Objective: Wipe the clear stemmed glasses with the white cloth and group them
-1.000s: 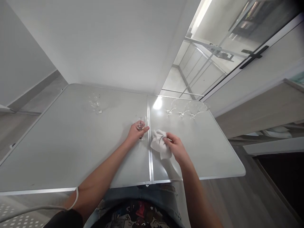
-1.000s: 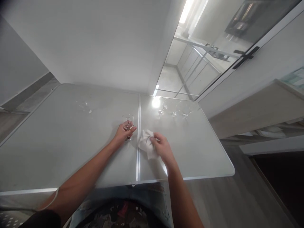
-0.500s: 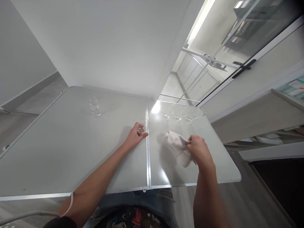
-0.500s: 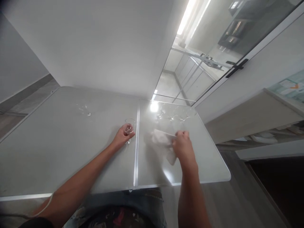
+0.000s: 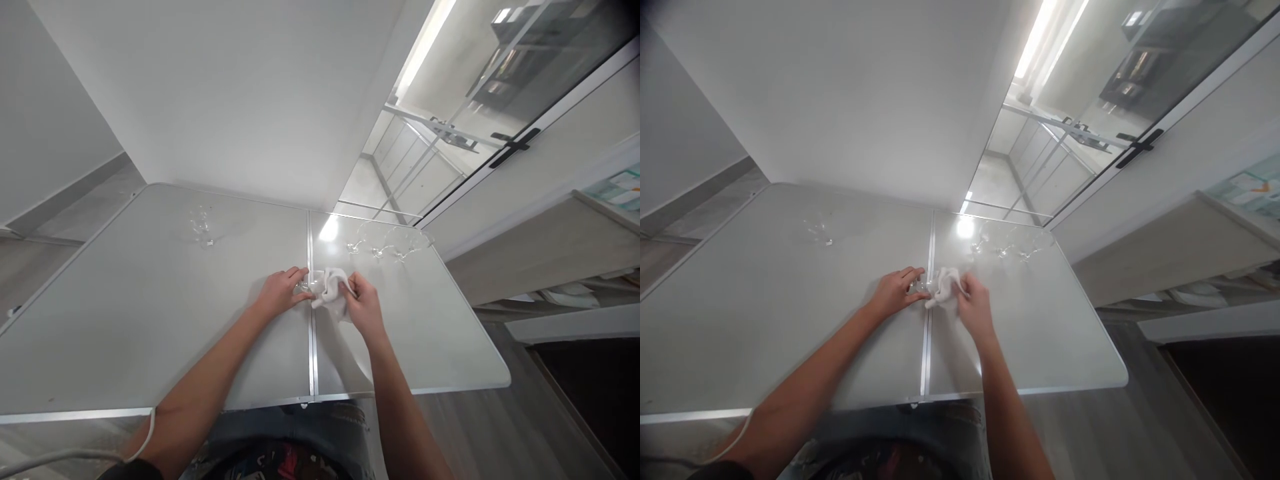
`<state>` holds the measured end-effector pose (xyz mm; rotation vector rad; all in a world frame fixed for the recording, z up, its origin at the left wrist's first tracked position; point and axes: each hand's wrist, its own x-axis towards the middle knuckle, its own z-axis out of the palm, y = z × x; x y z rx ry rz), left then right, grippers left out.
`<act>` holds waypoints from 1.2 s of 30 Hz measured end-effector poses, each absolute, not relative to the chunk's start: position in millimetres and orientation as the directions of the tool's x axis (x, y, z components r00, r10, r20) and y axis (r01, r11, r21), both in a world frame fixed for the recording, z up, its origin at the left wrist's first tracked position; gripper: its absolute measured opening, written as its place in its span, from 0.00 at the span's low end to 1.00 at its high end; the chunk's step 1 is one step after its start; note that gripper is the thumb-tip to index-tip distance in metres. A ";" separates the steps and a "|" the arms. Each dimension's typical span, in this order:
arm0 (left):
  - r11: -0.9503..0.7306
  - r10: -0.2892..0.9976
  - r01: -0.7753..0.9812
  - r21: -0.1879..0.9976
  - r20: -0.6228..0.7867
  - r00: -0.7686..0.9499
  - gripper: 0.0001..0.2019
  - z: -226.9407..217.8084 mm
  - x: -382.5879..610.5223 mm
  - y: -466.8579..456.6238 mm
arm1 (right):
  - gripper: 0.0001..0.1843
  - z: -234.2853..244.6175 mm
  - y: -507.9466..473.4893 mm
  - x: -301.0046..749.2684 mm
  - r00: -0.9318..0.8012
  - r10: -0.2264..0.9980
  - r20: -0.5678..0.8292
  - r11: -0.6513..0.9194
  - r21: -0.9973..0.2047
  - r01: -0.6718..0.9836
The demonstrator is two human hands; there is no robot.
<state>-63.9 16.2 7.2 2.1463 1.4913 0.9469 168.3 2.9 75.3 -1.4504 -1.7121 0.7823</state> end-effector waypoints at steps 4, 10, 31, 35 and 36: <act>-0.418 0.906 0.673 0.610 0.337 0.256 0.26 9.2 -63.8 13.6 | 0.12 76.2 -0.3 157.5 -0.309 0.942 0.129 0.254 -0.877 0.407; -0.484 0.874 0.585 0.651 0.326 0.360 0.21 13.4 -60.7 8.0 | 0.50 73.4 2.9 168.0 -0.649 0.761 0.002 0.272 -0.909 0.316; -0.384 0.921 0.535 0.753 0.269 0.282 0.19 12.7 -62.1 12.1 | 0.41 72.7 32.7 179.4 -0.614 0.745 -0.260 -0.204 -0.966 0.162; -0.348 0.936 0.485 0.803 0.269 0.227 0.23 22.1 -57.8 8.0 | 0.48 82.6 21.8 174.4 -0.544 0.804 -0.238 -0.228 -0.970 0.086; -0.336 0.939 0.444 0.831 0.258 0.229 0.24 26.3 -57.0 6.5 | 0.49 87.0 19.0 174.6 -0.557 0.805 -0.204 -0.171 -0.979 0.112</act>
